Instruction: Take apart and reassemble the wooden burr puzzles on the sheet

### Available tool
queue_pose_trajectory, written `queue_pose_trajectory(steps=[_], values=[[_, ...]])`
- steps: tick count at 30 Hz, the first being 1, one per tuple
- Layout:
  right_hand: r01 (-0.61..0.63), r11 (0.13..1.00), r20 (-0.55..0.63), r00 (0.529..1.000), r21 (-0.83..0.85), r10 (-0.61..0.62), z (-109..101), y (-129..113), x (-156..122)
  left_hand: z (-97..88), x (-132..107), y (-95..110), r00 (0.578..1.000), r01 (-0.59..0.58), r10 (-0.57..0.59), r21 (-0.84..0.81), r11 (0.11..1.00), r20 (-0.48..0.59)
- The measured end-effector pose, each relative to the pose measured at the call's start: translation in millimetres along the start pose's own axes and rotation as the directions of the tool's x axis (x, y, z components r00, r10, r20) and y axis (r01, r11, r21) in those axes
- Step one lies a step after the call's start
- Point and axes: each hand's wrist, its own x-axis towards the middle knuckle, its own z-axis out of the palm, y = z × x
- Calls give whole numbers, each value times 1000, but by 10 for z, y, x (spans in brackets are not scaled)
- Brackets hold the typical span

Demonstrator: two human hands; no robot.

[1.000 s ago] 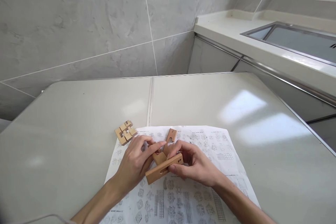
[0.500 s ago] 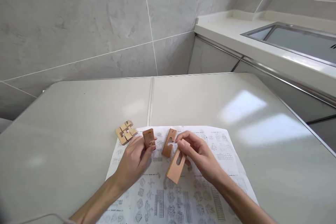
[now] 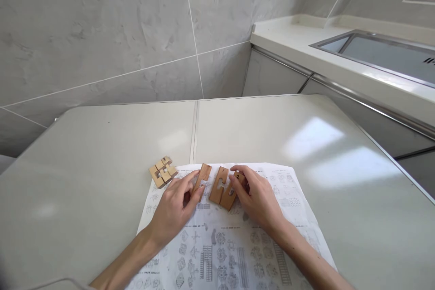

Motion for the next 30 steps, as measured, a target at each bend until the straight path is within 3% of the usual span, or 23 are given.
queue_pose_trajectory(steps=[17, 30], values=[[69, 996, 26, 997, -55, -67, 34, -27, -10, -5, -10, 46, 990, -112, 129, 233, 966, -57], [83, 994, 31, 996, -77, -81, 52, -43, -15, -14, 1, 61, 985, -137, 160, 278, 951, -59]])
